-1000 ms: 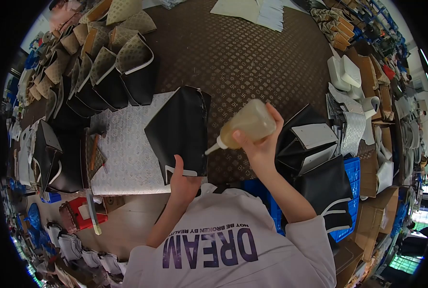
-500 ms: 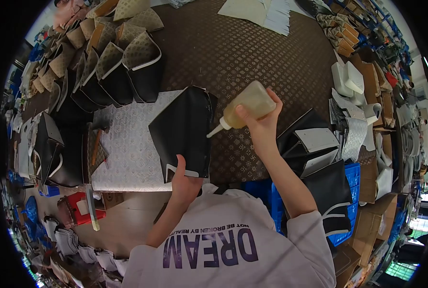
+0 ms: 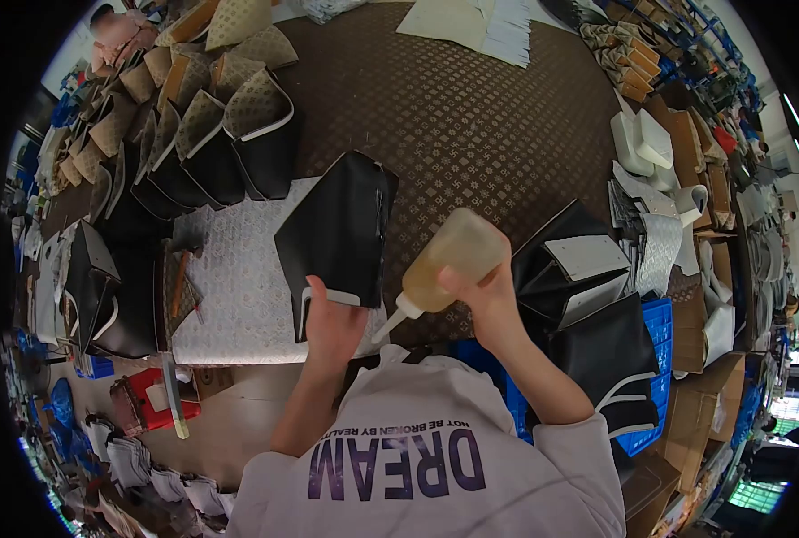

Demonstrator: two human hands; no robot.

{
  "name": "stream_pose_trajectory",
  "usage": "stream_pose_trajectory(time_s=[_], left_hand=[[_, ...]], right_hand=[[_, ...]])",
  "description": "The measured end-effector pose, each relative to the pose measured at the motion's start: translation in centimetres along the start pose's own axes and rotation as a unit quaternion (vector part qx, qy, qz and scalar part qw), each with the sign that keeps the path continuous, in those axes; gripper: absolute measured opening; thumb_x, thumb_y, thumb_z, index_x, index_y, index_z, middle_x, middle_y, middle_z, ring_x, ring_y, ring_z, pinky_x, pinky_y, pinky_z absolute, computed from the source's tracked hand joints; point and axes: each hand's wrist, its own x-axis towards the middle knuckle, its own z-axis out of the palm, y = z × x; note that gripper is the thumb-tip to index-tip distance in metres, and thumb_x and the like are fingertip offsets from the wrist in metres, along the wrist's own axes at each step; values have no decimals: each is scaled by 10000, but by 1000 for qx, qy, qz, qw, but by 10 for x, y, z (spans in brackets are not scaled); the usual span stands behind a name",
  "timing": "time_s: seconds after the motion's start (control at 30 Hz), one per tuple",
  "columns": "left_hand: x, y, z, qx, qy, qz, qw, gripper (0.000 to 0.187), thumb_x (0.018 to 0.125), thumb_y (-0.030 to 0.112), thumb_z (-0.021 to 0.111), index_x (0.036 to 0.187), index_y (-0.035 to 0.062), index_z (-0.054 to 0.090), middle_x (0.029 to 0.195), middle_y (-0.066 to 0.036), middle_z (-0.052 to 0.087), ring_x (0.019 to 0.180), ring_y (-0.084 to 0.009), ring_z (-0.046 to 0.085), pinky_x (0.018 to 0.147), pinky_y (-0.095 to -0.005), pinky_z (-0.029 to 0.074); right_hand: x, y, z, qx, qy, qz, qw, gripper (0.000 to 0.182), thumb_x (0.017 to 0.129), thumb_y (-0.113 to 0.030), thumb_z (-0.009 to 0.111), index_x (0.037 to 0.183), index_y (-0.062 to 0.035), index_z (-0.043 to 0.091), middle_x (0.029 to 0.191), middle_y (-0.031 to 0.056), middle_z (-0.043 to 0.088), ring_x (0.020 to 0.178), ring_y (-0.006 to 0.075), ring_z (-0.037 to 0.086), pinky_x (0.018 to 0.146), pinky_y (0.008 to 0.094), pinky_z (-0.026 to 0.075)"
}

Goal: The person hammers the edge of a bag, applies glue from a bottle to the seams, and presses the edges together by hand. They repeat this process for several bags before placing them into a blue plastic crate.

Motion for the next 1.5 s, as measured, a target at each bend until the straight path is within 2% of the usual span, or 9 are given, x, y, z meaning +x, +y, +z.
stream_pose_trajectory(time_s=[0.03, 0.13, 0.17, 0.23, 0.37, 0.5, 0.73, 0.97, 1.5], left_hand=[[4, 6, -6, 27, -64, 47, 996, 638, 953, 537, 352, 1381, 63, 371, 1358, -84, 460, 1260, -216, 428, 1053, -348, 331], [21, 47, -14, 337, -208, 157, 905, 747, 839, 206, 687, 1430, 44, 259, 1442, -97, 330, 1339, -209, 295, 1100, -338, 220], [22, 58, -13, 419, -131, 113, 891, 746, 773, -2, 681, 1409, 19, 291, 1424, -106, 360, 1318, -196, 326, 1079, -318, 234], [40, 78, -15, 597, -73, 212, 770, 659, 783, -14, 661, 1371, 8, 365, 1338, -111, 464, 1261, -199, 407, 1038, -313, 295], [61, 124, 11, 553, -16, 182, 813, 197, 812, -38, 597, 1007, -23, 587, 873, -47, 633, 813, -121, 576, 740, -253, 456], [72, 147, 46, 701, -103, 203, 676, 182, 842, 40, 582, 1018, -2, 563, 801, -100, 600, 758, -168, 573, 700, -284, 441], [76, 87, 45, 720, -77, 227, 651, 211, 880, 168, 584, 1066, 71, 606, 866, -146, 657, 789, -332, 636, 684, -385, 484], [73, 74, 50, 719, -72, 249, 645, 175, 879, 176, 581, 1009, 77, 644, 798, -139, 653, 737, -326, 633, 646, -391, 485], [80, 80, 40, 709, -57, 238, 662, 183, 873, 193, 595, 1016, 98, 658, 784, -122, 653, 706, -296, 636, 630, -373, 484]], right_hand=[[5, -7, -5, 69, 11, 46, 996, 721, 802, -286, 737, 1332, -84, 291, 1218, 97, 469, 1117, 213, 538, 892, 377, 505], [20, -30, -12, 165, 46, -39, 984, 549, 903, -393, 585, 1281, -34, 413, 1216, 111, 547, 1108, 219, 567, 893, 338, 509], [24, -40, -10, 168, 60, -75, 981, 539, 908, -401, 574, 1266, -27, 423, 1206, 110, 550, 1107, 222, 567, 883, 337, 517], [30, -59, -3, 171, 76, -121, 975, 547, 901, -410, 582, 1257, -24, 427, 1197, 113, 553, 1104, 223, 569, 888, 336, 515], [41, -82, 9, 156, 69, -192, 966, 535, 884, -368, 624, 1256, -46, 412, 1179, 109, 539, 1086, 226, 575, 898, 360, 514], [50, -93, 28, 156, 33, -215, 963, 515, 862, -260, 677, 1236, -33, 405, 1148, 111, 521, 1049, 233, 583, 851, 391, 538], [75, -66, 32, 36, 61, -187, 980, 854, 779, -235, 770, 1360, -54, 172, 1268, 135, 389, 1163, 237, 466, 919, 411, 477], [93, -43, 23, -9, 66, -220, 973, 896, 771, -227, 780, 1387, -66, 149, 1304, 130, 352, 1212, 232, 399, 1007, 372, 373], [102, -43, 38, -87, 37, -303, 948, 883, 751, -196, 795, 1363, -65, 172, 1278, 132, 354, 1166, 226, 437, 981, 357, 406]])
